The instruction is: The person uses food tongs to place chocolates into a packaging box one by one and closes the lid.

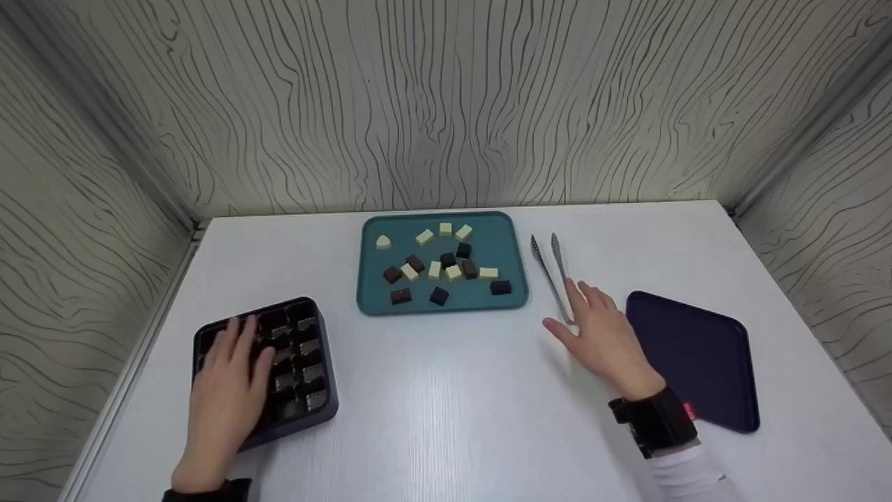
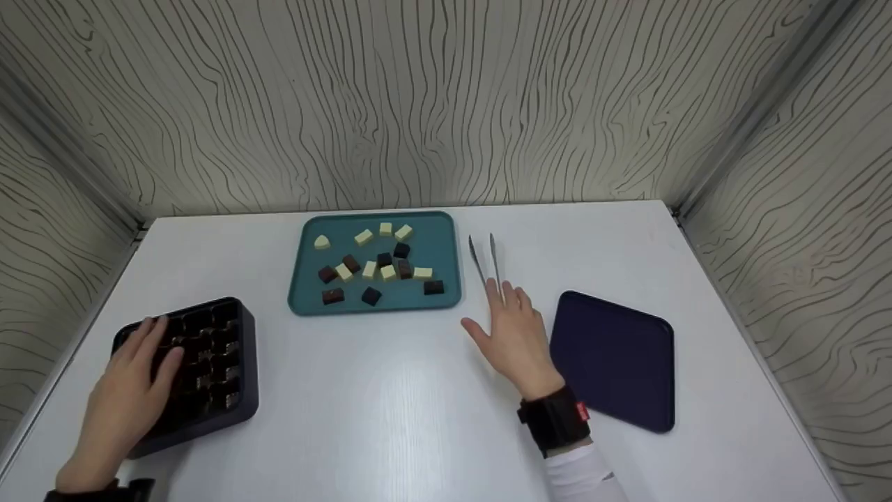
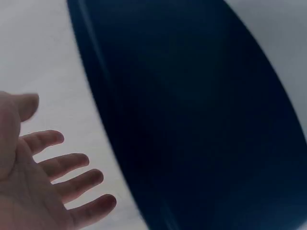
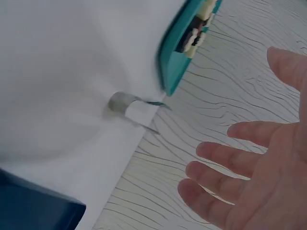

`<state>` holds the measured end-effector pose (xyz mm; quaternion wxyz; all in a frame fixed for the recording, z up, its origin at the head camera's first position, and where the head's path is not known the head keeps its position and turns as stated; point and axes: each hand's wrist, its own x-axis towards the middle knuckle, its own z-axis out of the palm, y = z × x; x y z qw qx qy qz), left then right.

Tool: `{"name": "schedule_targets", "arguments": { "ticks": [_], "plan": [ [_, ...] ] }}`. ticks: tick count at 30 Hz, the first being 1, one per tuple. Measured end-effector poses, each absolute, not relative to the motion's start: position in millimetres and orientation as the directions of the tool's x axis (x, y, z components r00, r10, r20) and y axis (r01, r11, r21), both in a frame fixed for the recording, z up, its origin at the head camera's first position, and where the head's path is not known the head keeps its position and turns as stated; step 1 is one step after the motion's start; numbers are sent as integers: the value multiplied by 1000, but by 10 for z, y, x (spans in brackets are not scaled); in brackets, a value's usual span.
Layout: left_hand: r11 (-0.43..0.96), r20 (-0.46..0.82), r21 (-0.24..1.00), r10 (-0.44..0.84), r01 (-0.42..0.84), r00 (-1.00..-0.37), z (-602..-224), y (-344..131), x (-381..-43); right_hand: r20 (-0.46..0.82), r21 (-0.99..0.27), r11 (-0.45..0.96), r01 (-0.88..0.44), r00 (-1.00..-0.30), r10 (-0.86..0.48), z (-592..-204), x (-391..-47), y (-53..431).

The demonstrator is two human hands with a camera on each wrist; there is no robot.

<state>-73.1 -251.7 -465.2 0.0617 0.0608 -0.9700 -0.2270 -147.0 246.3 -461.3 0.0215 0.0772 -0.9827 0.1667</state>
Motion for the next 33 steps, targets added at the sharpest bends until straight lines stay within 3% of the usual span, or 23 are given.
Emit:
{"name": "schedule_targets", "arguments": {
  "ticks": [4, 9, 13, 17, 25, 33],
  "plan": [
    [868, 80, 467, -229, -166, -970, -4685, -2868, -736, 25, -309, 942, -130, -991, -128, -4685, -1674, 2585],
    [831, -108, 461, -295, -311, -949, -4727, -3189, -714, -58, -314, 946, -83, -993, -106, -4754, -1892, 2636],
    [824, -229, 458, -253, -333, -940, -4775, -3314, -711, -138, -318, 946, -65, -984, -114, -4822, -2037, 2653],
    [829, -223, 476, -209, -293, -952, -4819, -3366, -725, -157, -328, 943, -56, -981, -113, -4899, -2123, 2656],
    [820, -189, 501, -210, -278, -959, -4860, -3375, -747, -69, -359, 930, -84, -991, -116, -4965, -2251, 2674],
    [793, -205, 557, -158, -248, -966, -4852, -3129, -732, -48, -374, 924, -81, -993, -106, -5012, -2340, 2688]
  ]
}}
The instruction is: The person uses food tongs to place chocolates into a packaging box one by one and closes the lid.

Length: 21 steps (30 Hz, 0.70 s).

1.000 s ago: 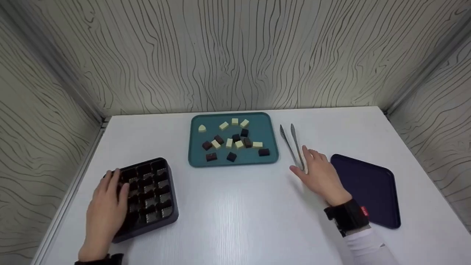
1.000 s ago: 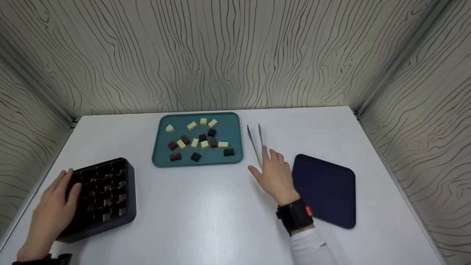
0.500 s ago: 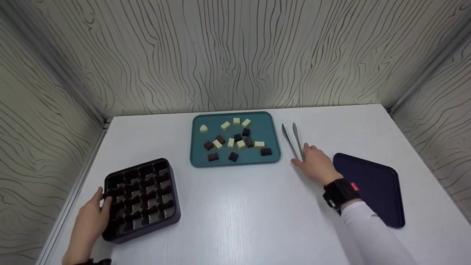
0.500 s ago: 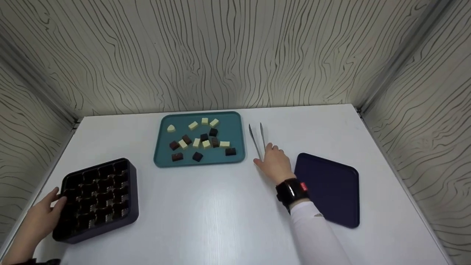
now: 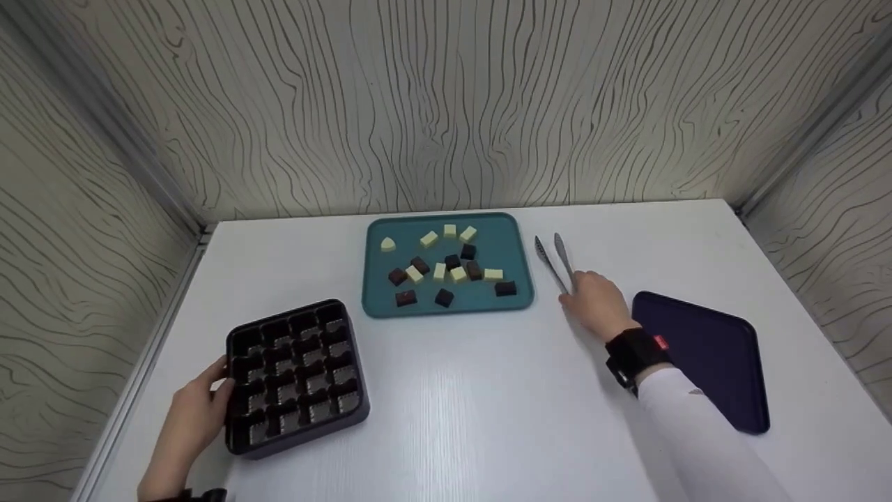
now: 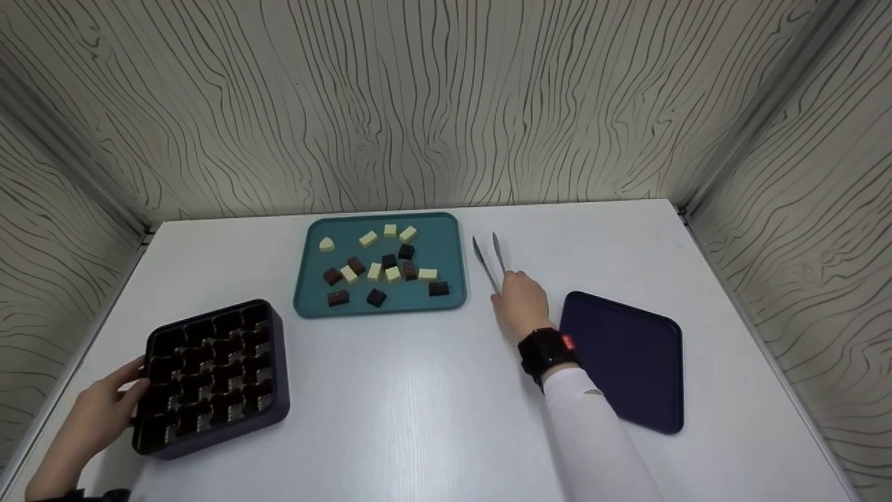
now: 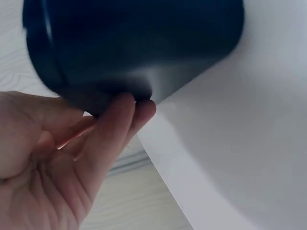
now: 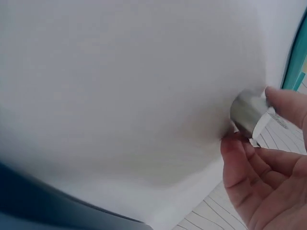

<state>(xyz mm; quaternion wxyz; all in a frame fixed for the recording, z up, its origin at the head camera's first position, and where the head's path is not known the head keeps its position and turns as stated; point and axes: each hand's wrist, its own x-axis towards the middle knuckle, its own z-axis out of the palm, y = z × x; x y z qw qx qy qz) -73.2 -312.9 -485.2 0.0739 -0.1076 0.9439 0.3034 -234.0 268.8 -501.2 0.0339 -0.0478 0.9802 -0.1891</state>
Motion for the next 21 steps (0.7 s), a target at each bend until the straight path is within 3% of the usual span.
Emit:
{"name": "schedule_targets", "arguments": {
  "ticks": [13, 21],
  "plan": [
    [708, -246, 643, -172, -294, -954, -4906, -2599, -606, -111, -365, 931, -19, -992, -64, -4970, -2237, 2749],
    [690, -221, 672, -160, -269, -962, -4906, -2274, -554, 8, -321, 946, -38, -999, -38, -4865, -2112, 2850]
  ]
}}
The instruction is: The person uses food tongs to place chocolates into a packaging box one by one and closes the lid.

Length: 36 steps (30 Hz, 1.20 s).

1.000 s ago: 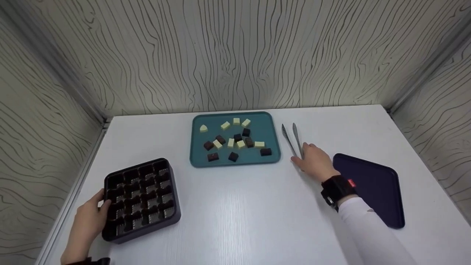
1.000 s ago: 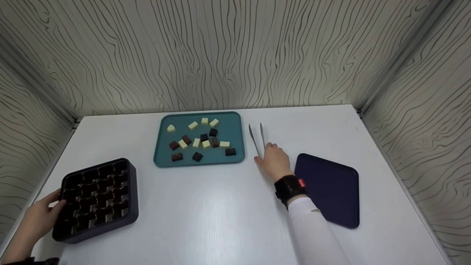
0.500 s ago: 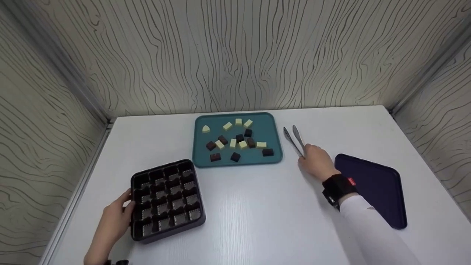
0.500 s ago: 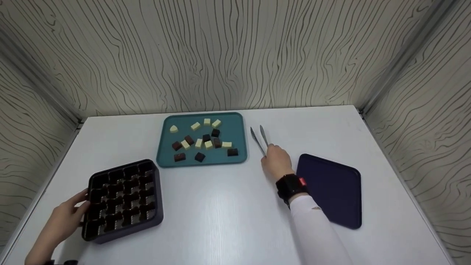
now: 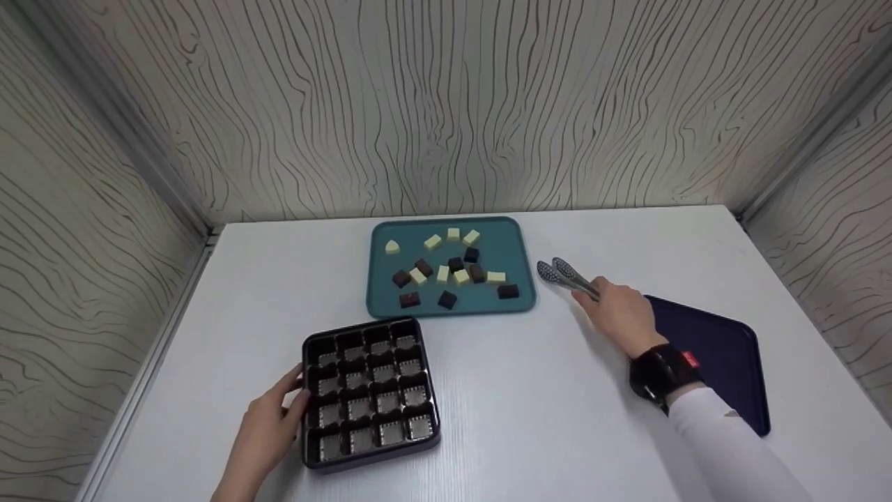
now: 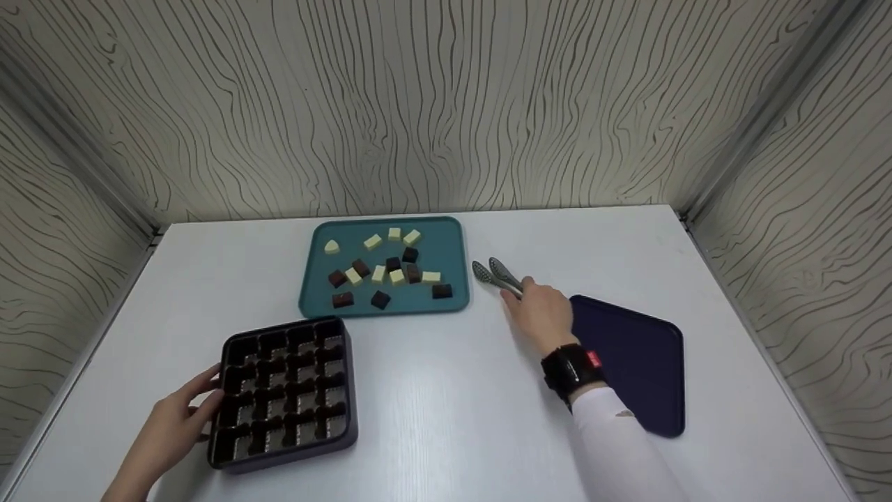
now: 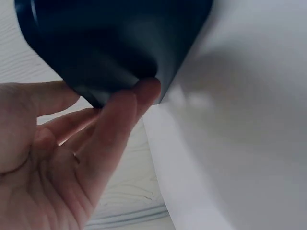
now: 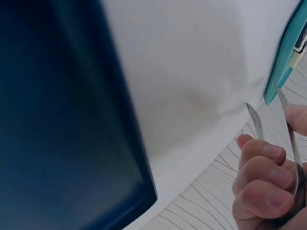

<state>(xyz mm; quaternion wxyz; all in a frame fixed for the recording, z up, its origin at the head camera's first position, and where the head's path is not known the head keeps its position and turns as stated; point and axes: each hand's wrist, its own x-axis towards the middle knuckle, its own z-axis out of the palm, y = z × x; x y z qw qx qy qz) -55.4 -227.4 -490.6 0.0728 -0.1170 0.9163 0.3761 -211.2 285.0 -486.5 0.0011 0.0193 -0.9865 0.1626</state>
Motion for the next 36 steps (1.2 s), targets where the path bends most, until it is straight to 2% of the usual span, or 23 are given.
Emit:
{"name": "schedule_targets", "arguments": {
  "ticks": [5, 10, 20, 36],
  "plan": [
    [705, -191, 665, -159, -247, -969, -4905, -2112, -548, 76, -302, 946, -120, -992, -102, -4823, -2011, 2833],
    [704, -171, 671, -156, -231, -973, -4908, -1955, -558, 79, -243, 945, -218, -976, -205, -4758, -1990, 2755],
    [667, -116, 738, -32, -107, -993, -4881, -1553, -703, 135, -154, 925, -346, -935, -327, -4684, -2044, 2677],
    [674, -70, 739, 50, -18, -996, -4916, -1212, -702, 160, -69, 898, -434, -893, -419, -4650, -2153, 2519]
  ]
}}
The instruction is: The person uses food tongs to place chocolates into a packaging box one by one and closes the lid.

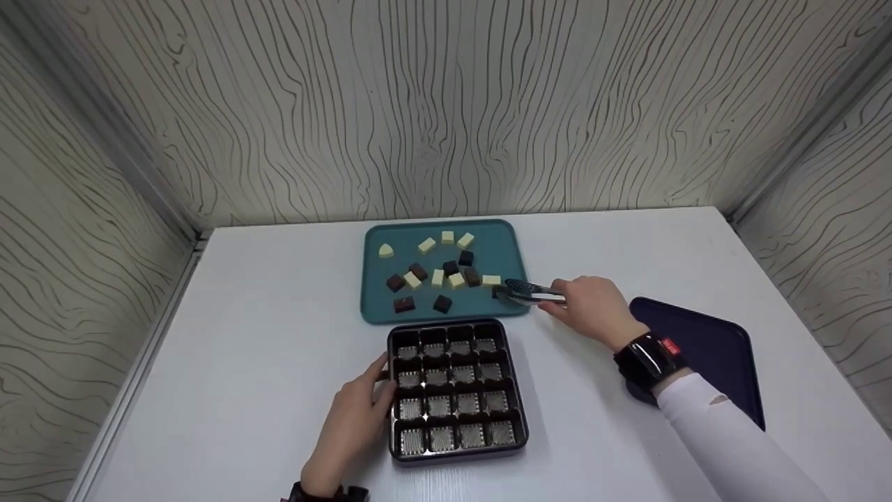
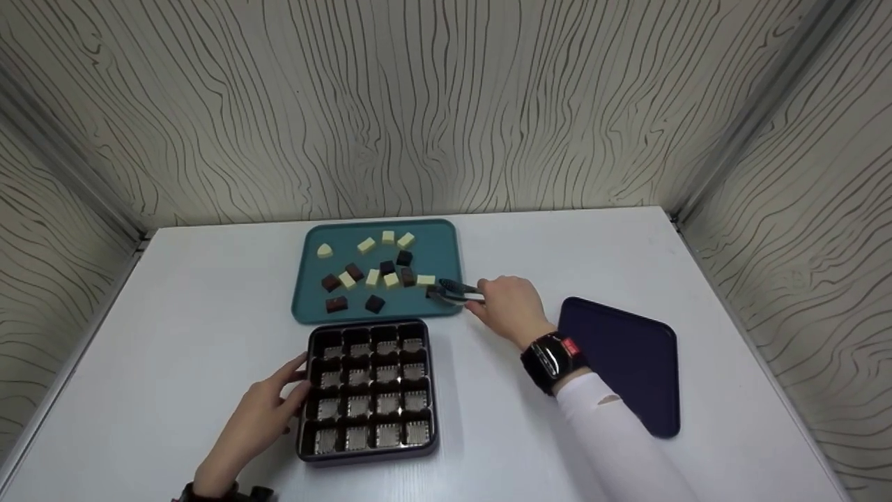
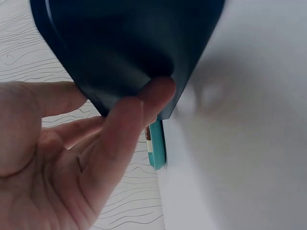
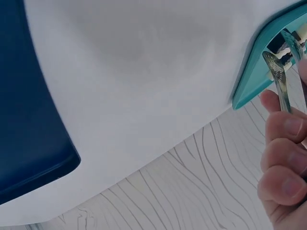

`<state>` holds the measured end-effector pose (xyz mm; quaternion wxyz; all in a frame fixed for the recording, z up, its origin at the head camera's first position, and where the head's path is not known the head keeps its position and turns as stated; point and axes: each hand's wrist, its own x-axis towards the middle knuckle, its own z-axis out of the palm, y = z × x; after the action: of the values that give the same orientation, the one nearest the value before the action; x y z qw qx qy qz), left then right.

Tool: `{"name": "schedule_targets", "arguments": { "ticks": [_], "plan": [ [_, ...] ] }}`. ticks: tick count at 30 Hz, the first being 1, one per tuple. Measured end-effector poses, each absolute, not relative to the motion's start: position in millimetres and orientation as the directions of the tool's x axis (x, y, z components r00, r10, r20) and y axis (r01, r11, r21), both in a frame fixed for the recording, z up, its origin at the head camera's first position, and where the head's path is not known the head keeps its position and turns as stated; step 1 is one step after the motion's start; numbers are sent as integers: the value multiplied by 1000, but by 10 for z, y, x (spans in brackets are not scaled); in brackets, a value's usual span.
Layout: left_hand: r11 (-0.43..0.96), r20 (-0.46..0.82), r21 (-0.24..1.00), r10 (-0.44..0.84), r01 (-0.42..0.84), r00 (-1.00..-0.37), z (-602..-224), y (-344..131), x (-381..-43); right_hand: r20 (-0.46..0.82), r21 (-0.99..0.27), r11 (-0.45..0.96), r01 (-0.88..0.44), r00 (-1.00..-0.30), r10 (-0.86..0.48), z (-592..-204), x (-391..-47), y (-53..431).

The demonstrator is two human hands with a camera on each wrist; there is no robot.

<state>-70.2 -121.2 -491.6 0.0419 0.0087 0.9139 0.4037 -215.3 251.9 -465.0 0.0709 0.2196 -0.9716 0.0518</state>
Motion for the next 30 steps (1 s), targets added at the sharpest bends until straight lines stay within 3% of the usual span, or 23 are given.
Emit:
{"name": "schedule_targets", "arguments": {
  "ticks": [30],
  "plan": [
    [701, -66, 713, 71, 3, -995, -4946, -1226, -688, 11, 64, 869, -491, -870, -493, -4099, -2335, 2067]
  ]
}}
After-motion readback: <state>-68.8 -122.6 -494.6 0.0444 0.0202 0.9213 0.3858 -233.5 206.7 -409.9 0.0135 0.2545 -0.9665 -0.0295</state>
